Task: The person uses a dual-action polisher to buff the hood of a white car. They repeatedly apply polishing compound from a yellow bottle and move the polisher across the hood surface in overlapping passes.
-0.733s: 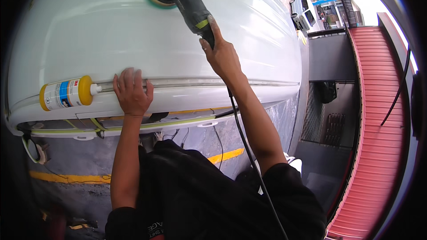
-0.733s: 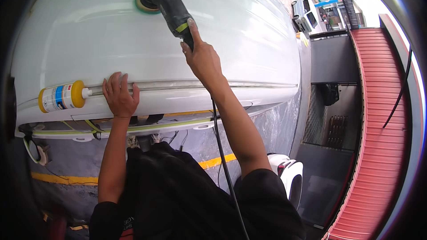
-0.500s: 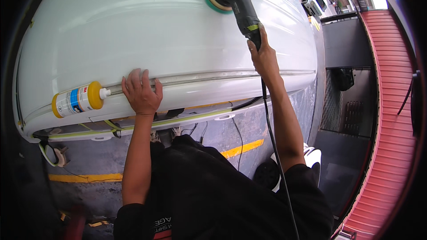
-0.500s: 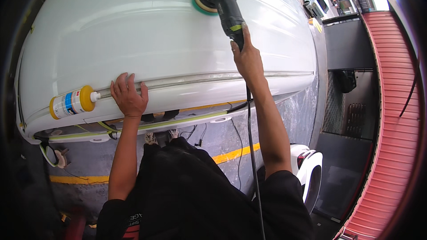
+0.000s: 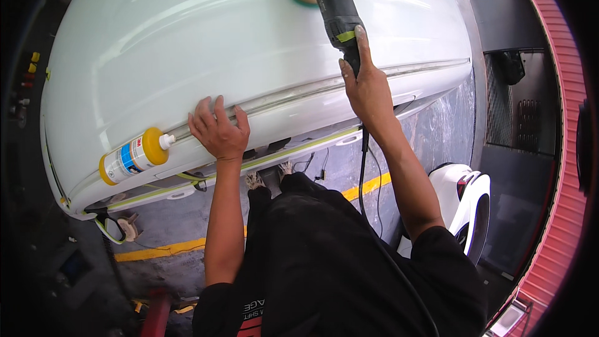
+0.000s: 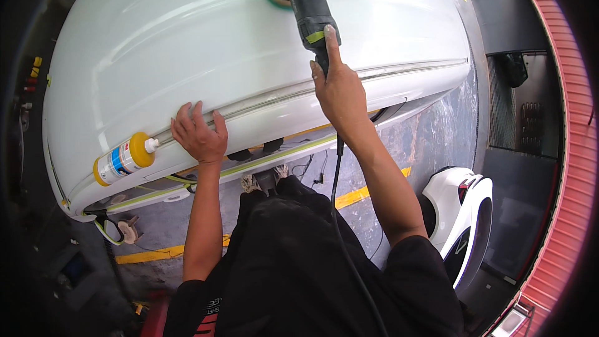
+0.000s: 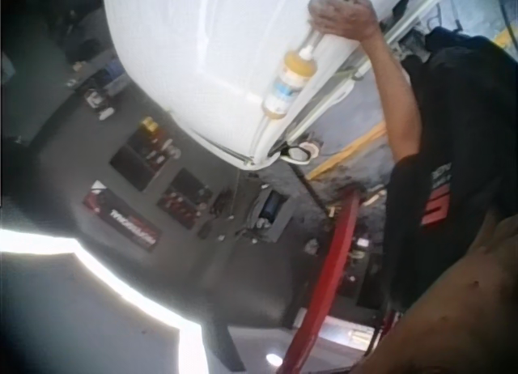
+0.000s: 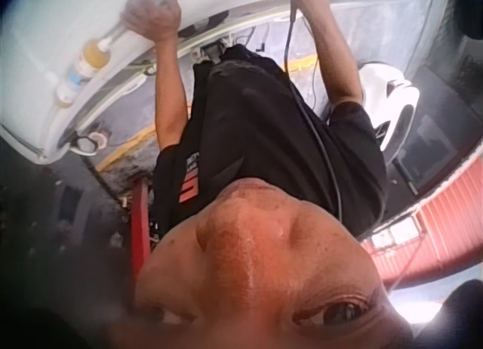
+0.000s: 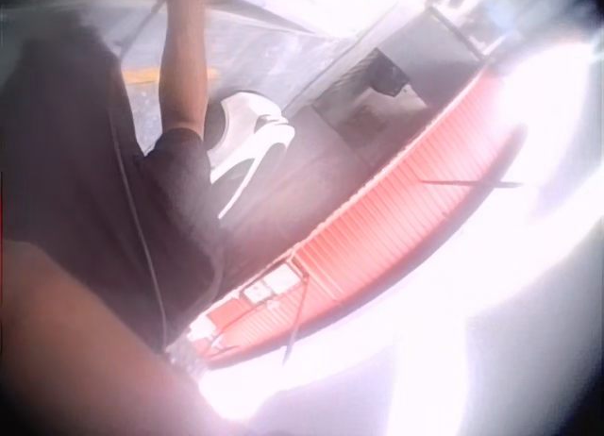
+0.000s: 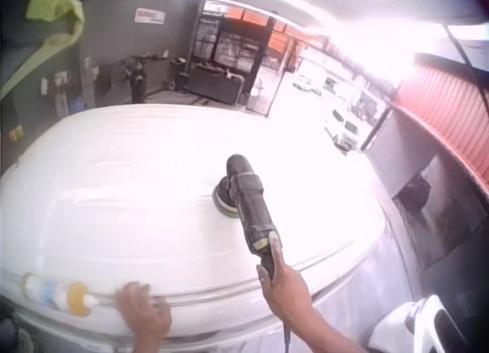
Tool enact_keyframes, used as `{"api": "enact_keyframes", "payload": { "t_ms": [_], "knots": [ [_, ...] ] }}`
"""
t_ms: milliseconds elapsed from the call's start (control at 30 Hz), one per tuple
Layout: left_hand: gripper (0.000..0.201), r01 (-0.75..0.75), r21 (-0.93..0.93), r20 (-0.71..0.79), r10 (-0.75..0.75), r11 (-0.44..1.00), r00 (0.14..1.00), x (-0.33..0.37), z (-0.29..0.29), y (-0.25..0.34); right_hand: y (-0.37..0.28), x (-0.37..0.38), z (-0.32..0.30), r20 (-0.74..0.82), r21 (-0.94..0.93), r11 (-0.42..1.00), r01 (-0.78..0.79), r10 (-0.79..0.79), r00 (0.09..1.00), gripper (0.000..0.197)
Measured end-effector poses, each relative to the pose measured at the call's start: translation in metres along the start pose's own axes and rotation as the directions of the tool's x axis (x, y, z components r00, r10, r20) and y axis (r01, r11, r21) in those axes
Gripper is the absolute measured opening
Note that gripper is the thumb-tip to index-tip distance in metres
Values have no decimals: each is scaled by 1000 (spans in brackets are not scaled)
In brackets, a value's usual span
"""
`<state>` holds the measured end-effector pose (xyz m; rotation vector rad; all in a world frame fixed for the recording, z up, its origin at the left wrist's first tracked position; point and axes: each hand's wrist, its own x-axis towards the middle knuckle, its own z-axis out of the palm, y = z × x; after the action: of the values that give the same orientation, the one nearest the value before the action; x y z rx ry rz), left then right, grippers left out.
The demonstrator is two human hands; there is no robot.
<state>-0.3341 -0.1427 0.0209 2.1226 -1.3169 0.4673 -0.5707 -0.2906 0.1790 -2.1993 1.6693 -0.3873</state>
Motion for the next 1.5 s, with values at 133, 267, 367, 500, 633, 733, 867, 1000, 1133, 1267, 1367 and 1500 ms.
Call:
{"api": "enact_keyframes", "payload": {
  "t_ms": [133,267,367,500,633,733,867,1000,1133,1267,1367,1500],
  "knots": [
    [41,-9,24,3,9,1000,1000,-1,2,1,-29,-13,26,44,-10,994,105,-104,994,81],
    [36,11,-27,-18,-12,1000,1000,2,-2,1,-66,-23,47,147,31,985,167,-170,974,79],
    [34,126,-300,-106,-165,946,981,35,-6,0,-80,-31,58,193,95,965,245,-259,946,76],
    [57,82,-548,-144,-191,832,971,133,-34,18,-71,-48,59,280,184,946,267,-310,909,77],
    [60,-65,-206,-49,57,976,997,160,1,34,-50,-66,47,286,112,967,228,-251,925,77],
    [61,-179,-234,50,195,956,979,169,12,103,-9,-77,29,199,140,982,125,-152,968,82],
    [54,-241,-313,118,290,919,950,193,36,171,16,-98,8,106,341,938,66,-108,988,84],
    [56,-170,-402,223,276,900,935,186,43,179,1,-115,13,100,381,925,7,-49,994,82],
    [52,-125,-366,185,204,922,961,187,17,114,-31,-118,33,155,460,884,80,-169,973,85],
    [50,-44,-236,159,84,971,984,197,-10,20,-78,-102,45,434,428,901,65,-268,860,81],
    [49,-7,-153,169,33,988,985,203,-40,-70,-114,-93,75,432,618,783,68,-411,803,78],
    [52,126,-73,215,-108,989,971,215,-76,-169,-145,-97,115,321,825,561,66,-561,763,71]
  ]
}}
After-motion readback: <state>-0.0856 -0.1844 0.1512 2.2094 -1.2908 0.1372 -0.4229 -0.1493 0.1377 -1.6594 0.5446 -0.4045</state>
